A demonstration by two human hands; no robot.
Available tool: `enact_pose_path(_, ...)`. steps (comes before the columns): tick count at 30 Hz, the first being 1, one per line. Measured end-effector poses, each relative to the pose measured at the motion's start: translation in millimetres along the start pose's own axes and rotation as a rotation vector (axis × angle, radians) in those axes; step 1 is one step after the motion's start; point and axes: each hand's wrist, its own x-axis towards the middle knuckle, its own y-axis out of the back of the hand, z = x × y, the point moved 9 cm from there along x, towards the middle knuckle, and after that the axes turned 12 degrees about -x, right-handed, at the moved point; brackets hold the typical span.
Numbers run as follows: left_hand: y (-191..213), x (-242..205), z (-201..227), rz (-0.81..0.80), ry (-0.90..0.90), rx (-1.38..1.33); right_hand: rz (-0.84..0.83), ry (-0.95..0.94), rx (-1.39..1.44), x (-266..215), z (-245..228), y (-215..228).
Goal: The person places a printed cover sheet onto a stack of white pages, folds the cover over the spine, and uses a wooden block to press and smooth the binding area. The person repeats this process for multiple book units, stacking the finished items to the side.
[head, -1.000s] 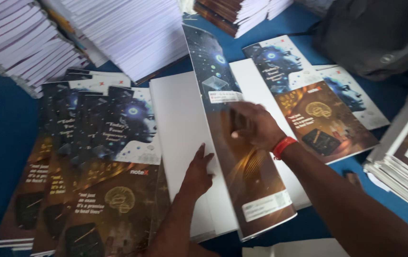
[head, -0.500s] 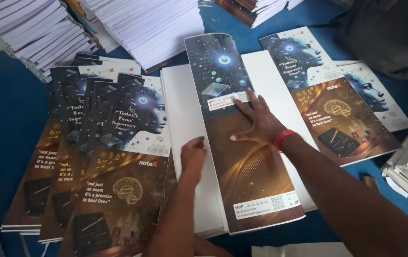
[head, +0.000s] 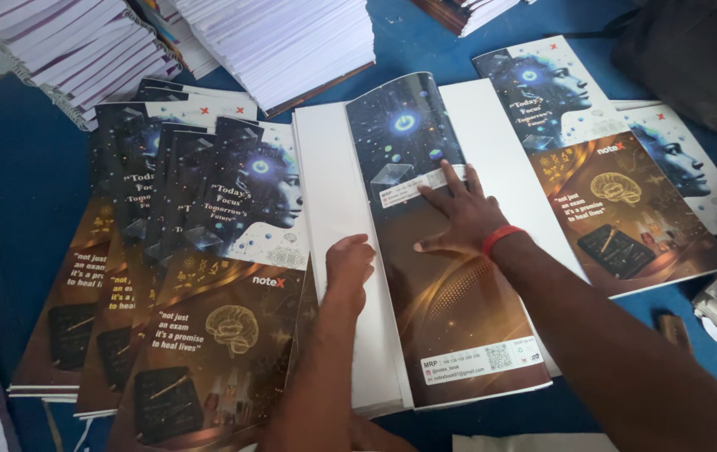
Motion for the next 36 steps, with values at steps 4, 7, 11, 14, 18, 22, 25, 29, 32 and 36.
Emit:
enact_pose_path(4,-3.7,-3.0,5.8,0.021,-0.040,0.132,-0.024,-0.020,0.015,4.0,-1.4,-7.2)
enact_pose_path(7,-0.3,2.2,1.3,0.022,-0.027,0.078,-0.039,-0.025,-0.008,7.9,-3.8,-11.0)
enact_pose_path(11,5.4,12.2,-9.8,0.026,0.005,0.000,-0.062,-0.036,0.002,8.5,-5.1,-15.0)
enact_pose_path(14,8.4,16.7,-15.0,0.027,0.009,-0.027,-0.074,-0.039,-0.003,9.5,-6.3,-17.6)
enact_pose_path(18,11.1,22.2,-16.6,0.040,-0.004,0.007,-0.078,-0.044,-0.021,10.1,-7.6,-20.1)
enact_pose_path(22,12.7,23.6,-19.3,0.046,0.007,-0.051,-0.093,-0.050,-0.042,11.0,-9.9,-20.8)
enact_pose_path(25,13.0,22.7,-17.8,0.064,0.007,-0.035,-0.088,-0.049,-0.048,9.8,-11.4,-20.1)
enact_pose_path(29,11.3,17.6,-14.5,0.070,-0.002,-0.014,-0.099,-0.047,-0.064,9.1,-13.4,-20.8)
enact_pose_path(32,8.8,13.8,-11.2,0.062,-0.002,0.004,-0.106,-0.047,-0.083,10.3,-14.3,-22.6)
enact_pose_path(36,3.3,-0.7,2.0,0.086,-0.015,0.052,-0.113,-0.048,-0.105,10.1,-14.7,-24.4)
